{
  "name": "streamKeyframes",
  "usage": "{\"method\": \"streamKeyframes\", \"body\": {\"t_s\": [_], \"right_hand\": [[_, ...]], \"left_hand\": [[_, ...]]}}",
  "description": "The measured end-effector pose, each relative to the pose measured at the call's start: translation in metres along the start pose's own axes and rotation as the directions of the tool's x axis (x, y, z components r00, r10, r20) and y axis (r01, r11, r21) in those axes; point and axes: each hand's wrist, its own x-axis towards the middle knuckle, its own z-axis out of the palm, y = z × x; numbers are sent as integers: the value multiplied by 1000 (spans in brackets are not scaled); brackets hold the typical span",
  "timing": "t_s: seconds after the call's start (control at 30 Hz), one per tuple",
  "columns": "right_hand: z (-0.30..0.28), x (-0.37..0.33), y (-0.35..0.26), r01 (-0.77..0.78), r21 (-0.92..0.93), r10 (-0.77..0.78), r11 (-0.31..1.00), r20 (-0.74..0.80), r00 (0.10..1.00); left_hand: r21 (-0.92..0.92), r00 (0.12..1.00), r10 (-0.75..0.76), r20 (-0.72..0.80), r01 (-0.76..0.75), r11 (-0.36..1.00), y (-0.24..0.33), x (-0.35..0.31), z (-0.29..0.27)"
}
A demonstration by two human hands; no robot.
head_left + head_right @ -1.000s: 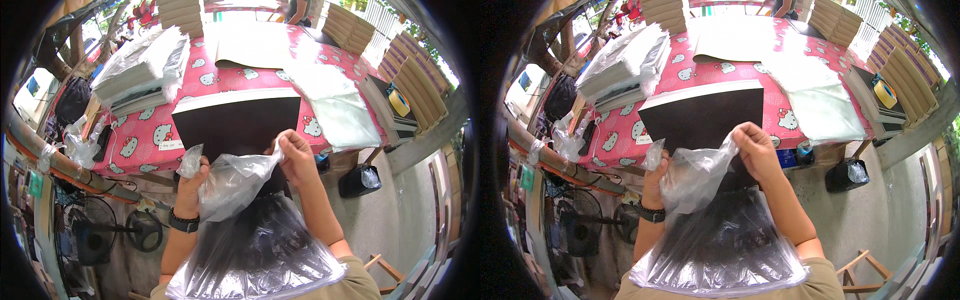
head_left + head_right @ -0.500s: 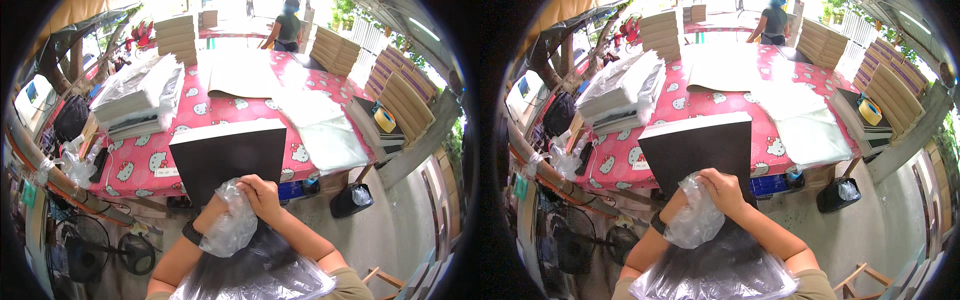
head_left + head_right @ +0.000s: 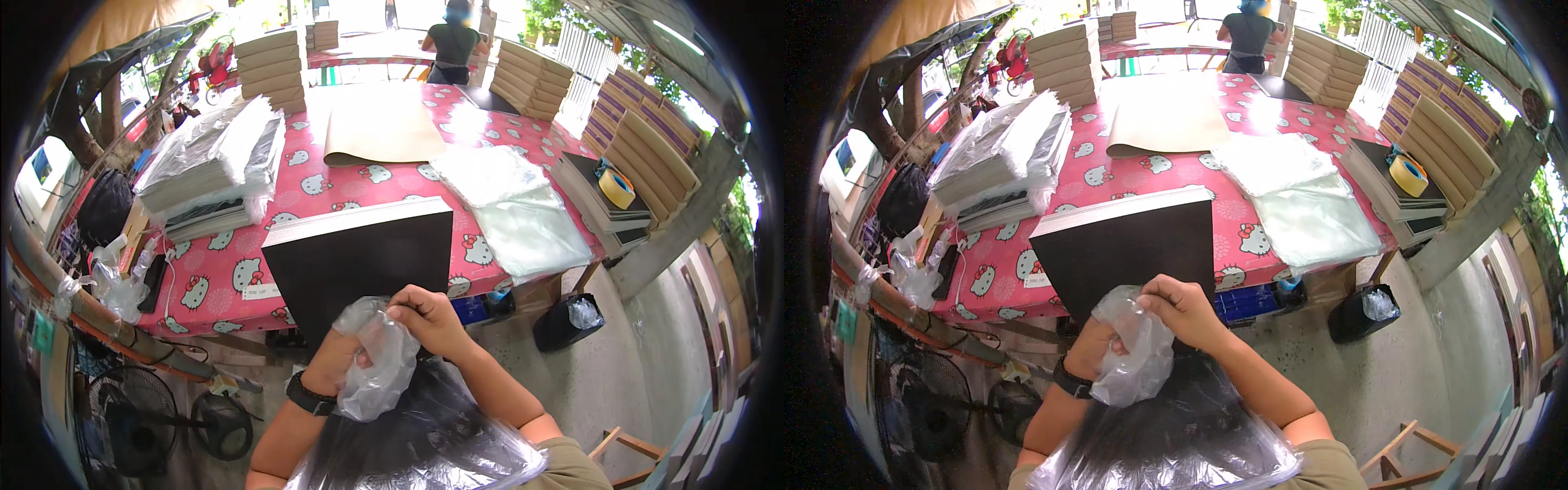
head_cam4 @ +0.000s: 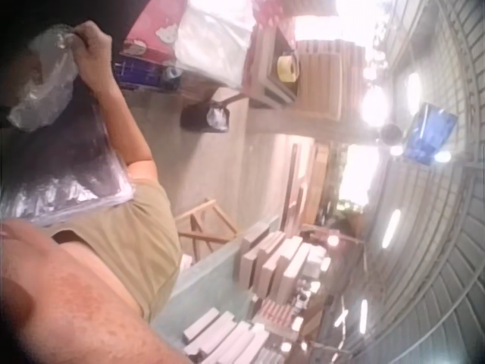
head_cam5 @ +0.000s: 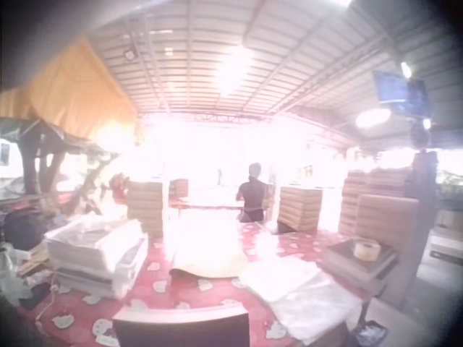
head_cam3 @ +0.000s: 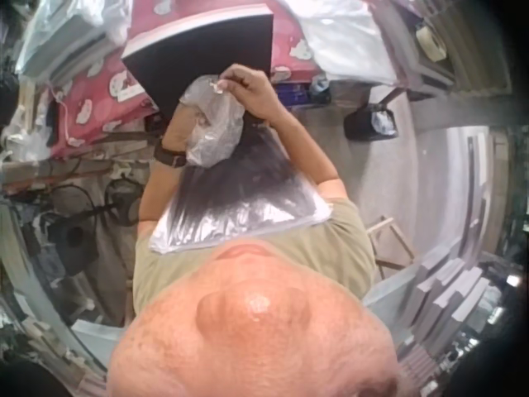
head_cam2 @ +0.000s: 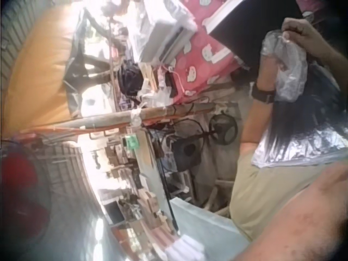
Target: The person places stacks of white paper into plastic sleeves by hand, sliding the paper into the opening of each bag on a table.
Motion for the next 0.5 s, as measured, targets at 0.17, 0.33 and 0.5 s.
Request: {"method": "streamKeyframes", "body": {"t_s": [0.17,0.33,0.5], "right_hand": [[18,2,11,367,-280,-413,887,-125,902],[16,-3,4,110,-190,-142,975,-160,977],[-2,0,18,-66,523,182,850,-174,968]], "left_hand": [[251,963,243,-119,-208,945,-9,4,14],[431,930,341,-135,-255,865,1,-7,12],[-168,975,186,-119,-204,964,4,-11,10]]}}
